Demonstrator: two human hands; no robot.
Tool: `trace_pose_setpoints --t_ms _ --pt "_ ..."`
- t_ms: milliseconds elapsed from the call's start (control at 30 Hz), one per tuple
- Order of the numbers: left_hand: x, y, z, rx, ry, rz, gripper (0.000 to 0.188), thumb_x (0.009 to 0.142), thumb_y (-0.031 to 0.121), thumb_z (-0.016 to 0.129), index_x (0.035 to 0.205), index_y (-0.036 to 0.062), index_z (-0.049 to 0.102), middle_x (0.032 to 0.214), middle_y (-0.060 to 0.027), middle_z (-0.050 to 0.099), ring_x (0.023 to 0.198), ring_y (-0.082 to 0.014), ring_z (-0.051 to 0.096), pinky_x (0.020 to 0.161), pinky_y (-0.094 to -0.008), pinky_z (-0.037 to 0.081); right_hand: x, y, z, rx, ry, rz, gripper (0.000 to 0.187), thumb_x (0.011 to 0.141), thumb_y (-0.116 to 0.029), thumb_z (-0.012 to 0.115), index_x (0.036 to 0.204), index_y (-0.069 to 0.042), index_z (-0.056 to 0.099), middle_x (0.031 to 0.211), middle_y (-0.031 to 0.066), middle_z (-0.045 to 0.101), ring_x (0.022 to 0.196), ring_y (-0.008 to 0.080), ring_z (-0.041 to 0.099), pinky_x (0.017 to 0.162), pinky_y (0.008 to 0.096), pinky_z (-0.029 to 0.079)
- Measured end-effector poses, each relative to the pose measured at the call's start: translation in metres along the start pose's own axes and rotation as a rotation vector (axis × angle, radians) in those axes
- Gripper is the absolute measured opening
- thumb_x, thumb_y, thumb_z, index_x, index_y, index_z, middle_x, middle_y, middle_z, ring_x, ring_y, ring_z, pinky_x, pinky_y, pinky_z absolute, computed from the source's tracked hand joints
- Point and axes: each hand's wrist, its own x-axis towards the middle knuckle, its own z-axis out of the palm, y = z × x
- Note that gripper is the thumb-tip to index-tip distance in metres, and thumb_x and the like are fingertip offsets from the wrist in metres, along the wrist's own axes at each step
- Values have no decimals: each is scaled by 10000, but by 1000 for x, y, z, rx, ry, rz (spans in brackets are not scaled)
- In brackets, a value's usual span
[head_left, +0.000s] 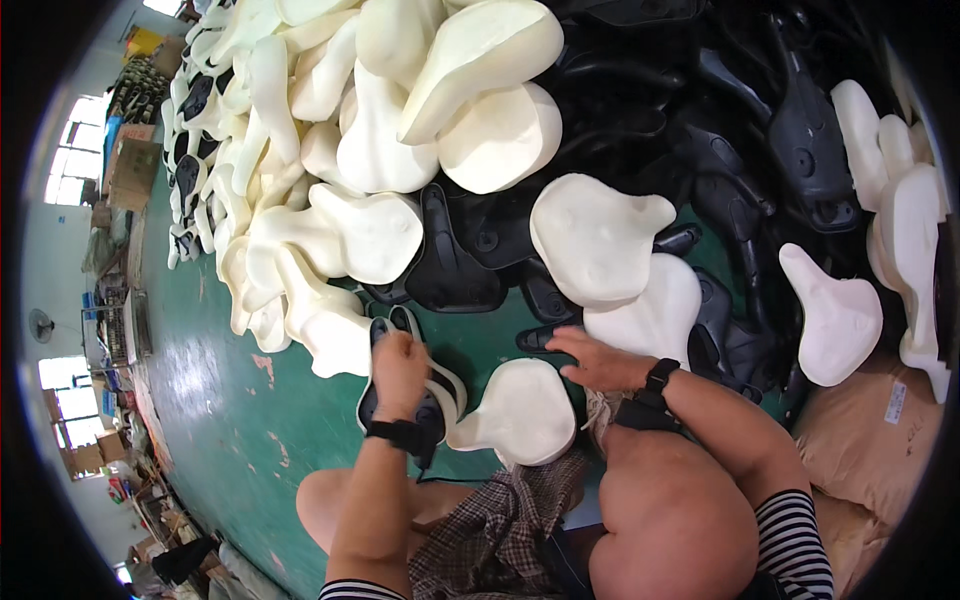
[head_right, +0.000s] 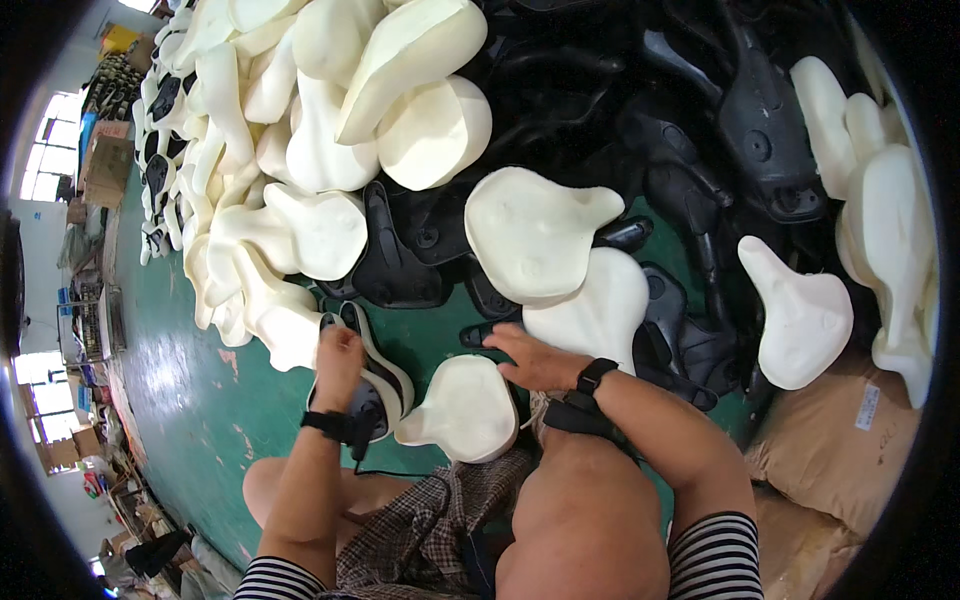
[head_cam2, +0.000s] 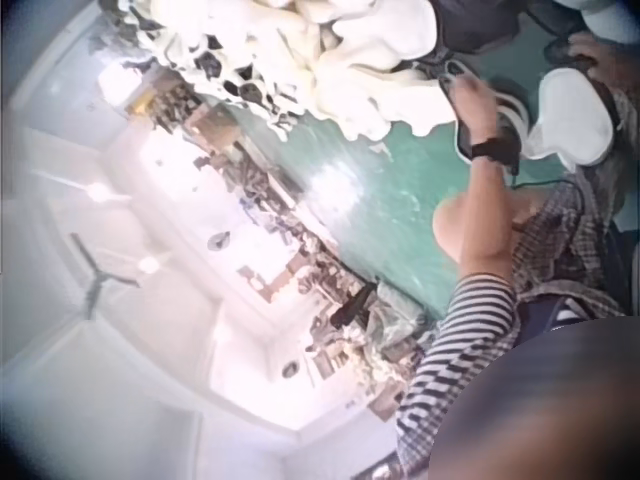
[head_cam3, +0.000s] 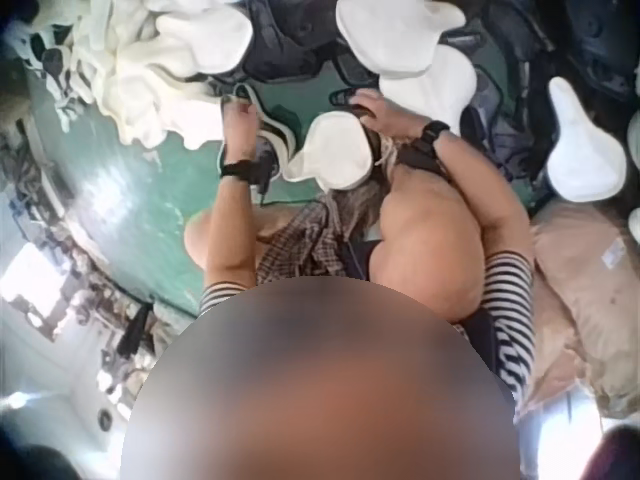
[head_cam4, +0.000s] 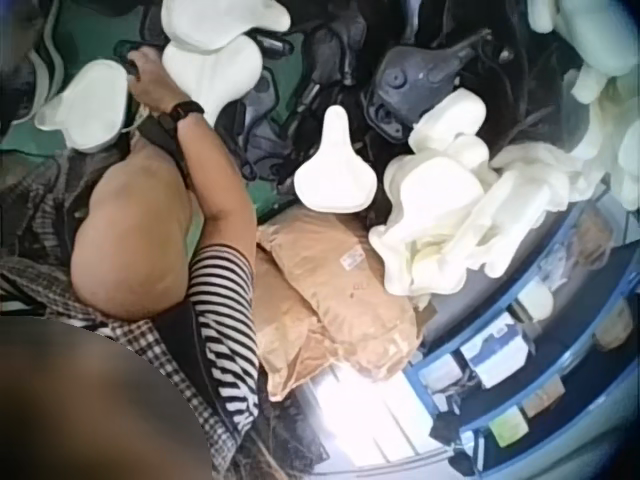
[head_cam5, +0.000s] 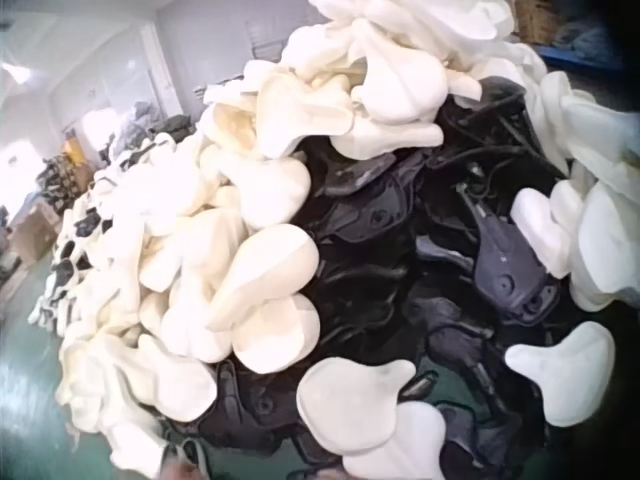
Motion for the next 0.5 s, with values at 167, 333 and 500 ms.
trace_pose_setpoints --t_ms 167,333,500 --pt "-81 33 72 118 -1119 113 723 886 640 418 670 -17 630 590 -80 601 528 -201 576 534 -328 479 23 -11 -7 -277 216 -239 423 824 -76 550 1238 -22 481 1360 224 394 1248 384 401 1037 409 365" --pt "-106 18 70 9 -1299 -314 879 844 765 294 626 -20 624 580 -110 588 531 -238 569 507 -359 449 54 -13 -23 -888 82 -143 272 779 -95 525 1031 -13 586 1000 138 600 1007 310 529 882 402 440" --pt "-120 12 78 214 -911 39 916 826 781 314 855 -66 664 801 -179 649 727 -292 607 681 -389 475 51 34 -7 -1064 376 -129 230 758 -133 536 915 -11 651 844 135 628 962 306 548 860 433 434"
